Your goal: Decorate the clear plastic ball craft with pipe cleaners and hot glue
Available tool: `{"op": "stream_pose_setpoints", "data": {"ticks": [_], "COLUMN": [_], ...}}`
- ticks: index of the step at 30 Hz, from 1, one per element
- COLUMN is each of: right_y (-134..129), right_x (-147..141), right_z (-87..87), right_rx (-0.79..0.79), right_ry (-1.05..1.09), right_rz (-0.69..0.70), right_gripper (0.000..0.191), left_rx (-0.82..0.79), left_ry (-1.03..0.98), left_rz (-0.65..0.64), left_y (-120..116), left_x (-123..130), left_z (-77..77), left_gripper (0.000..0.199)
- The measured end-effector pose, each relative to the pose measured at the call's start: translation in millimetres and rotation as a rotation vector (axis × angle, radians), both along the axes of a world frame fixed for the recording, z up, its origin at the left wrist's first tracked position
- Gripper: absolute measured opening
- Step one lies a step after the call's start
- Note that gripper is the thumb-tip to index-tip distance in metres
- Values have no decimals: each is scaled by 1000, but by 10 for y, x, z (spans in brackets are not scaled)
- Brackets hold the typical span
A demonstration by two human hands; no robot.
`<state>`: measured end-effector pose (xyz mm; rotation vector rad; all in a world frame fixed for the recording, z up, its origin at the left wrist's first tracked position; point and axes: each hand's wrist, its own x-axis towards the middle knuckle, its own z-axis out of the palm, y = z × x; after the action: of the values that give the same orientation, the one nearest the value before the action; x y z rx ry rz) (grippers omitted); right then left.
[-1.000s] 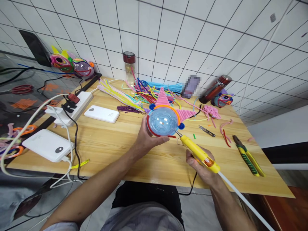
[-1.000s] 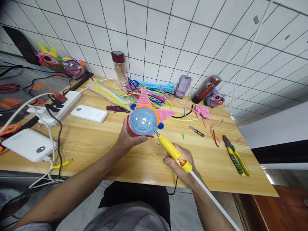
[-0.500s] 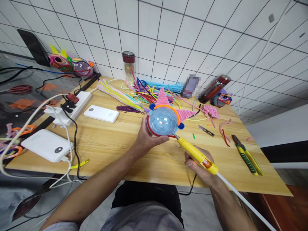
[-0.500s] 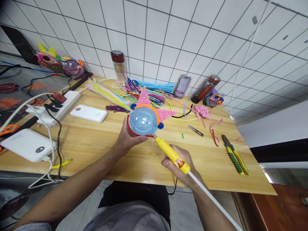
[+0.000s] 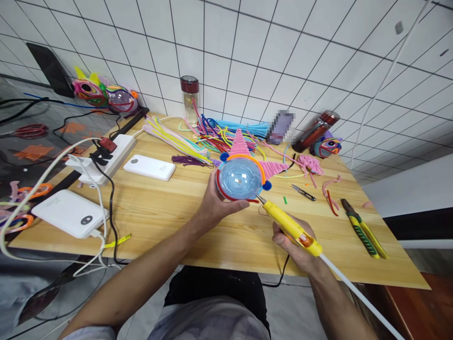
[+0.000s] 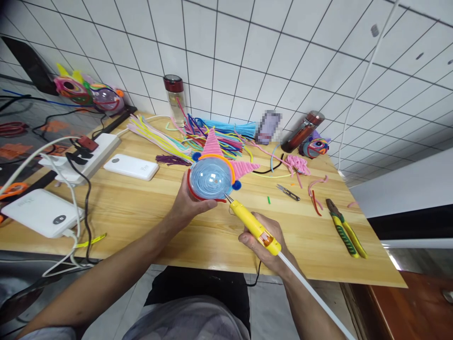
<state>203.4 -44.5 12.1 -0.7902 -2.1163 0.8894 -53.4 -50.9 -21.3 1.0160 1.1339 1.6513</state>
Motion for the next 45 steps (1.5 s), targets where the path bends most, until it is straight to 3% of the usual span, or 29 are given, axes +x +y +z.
{"op": "stream_pose_setpoints", "data": {"ticks": [19, 30, 45], "right_y": [16, 11, 5], "right_x": [13, 19, 17], "right_z": [-46, -32, -30], "right_rx": [-15, -56, -46], "right_ry": [-3, -9, -8], "right_rz": [48, -31, -36], "right_gripper": [48, 46, 46], "left_rx": [37, 14, 29], "left_ry": [62, -26, 20], "left_rz": [-36, -31, -25], "left_y": [16, 4, 6], "left_x": [-14, 16, 5], "left_z": [-50, -13, -6], "left_gripper": [113, 113, 110]}}
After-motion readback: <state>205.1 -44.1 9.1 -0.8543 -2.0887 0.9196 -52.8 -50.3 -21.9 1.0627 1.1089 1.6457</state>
